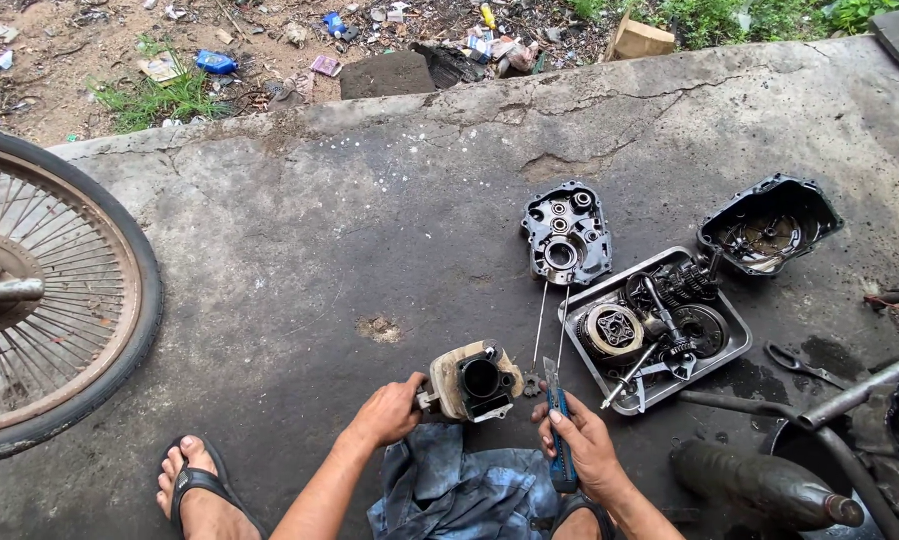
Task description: Repairing motorcycle engine components by scraping off old gasket material from a cylinder head.
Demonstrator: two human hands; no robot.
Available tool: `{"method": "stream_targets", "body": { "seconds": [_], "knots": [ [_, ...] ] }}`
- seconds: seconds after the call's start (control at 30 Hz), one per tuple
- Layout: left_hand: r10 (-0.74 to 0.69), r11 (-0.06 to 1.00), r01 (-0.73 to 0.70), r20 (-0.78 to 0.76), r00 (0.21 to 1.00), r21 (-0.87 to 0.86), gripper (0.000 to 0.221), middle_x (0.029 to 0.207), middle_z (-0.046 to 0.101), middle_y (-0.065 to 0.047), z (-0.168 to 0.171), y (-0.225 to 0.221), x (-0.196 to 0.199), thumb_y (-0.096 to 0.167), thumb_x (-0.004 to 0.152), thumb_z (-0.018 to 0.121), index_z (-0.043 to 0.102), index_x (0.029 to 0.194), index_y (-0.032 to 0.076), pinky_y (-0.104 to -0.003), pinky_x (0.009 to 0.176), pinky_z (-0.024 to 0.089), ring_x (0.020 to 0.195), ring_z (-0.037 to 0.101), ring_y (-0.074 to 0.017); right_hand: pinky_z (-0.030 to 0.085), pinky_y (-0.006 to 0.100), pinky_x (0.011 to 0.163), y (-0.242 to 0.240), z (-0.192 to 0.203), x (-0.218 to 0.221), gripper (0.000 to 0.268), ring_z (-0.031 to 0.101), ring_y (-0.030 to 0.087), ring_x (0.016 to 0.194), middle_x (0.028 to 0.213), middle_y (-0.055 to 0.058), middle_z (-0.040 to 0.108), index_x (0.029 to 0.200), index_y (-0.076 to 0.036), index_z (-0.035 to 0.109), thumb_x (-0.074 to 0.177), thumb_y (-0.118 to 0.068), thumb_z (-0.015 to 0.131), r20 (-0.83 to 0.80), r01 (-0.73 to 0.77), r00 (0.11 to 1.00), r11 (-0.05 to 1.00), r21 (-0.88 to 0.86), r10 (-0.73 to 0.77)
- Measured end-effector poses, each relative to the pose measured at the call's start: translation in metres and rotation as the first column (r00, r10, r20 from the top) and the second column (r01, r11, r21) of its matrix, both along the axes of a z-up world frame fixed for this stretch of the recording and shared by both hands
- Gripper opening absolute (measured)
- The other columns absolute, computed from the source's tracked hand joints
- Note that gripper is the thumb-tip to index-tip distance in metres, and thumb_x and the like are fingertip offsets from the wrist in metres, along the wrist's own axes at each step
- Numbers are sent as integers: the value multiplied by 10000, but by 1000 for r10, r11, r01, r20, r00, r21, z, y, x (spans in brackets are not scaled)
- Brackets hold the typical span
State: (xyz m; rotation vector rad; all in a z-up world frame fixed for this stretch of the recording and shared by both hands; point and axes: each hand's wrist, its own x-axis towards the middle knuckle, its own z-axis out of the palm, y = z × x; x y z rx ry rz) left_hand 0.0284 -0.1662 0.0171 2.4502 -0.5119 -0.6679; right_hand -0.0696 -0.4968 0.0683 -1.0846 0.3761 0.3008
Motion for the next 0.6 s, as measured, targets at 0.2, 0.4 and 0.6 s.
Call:
{"method": "stream_targets", "body": {
  "seconds": [0.2, 0.4, 0.6],
  "knots": [
    [6, 999, -3, -98, 995, 33, 473, 1032, 729, -213, 22, 37, 10, 88, 811, 654, 522, 1265, 101, -525, 864, 553, 1032, 680, -422, 472, 248, 491, 1, -13, -14, 460, 564, 115, 624, 958, 139, 673, 1434, 22, 525, 1015, -166, 548, 61, -76, 995, 992, -102, 83],
    [47, 999, -44, -88, 995, 31, 432, 1080, 729, -201, 9, 54, 0, 60, 834, 647, 536, 1250, 92, -514, 894, 538, 1096, 656, -415, 480, 249, 455, 1, -31, -20, 430, 583, 120, 557, 883, 144, 692, 1401, 32, 540, 1031, -186, 519, 80, -188, 975, 961, -204, 208],
    [84, 996, -84, -27, 996, 6, 614, 1260, 664, -152, 27, 45, 7, 16, 819, 637, 499, 1401, 154, -431, 1050, 492, 1242, 605, -330, 440, 235, 492, 7, -31, -19, 429, 525, 77, 570, 813, 87, 635, 1425, -39, 584, 1028, -199, 556, 71, -323, 926, 874, -363, 371]
  ]
}}
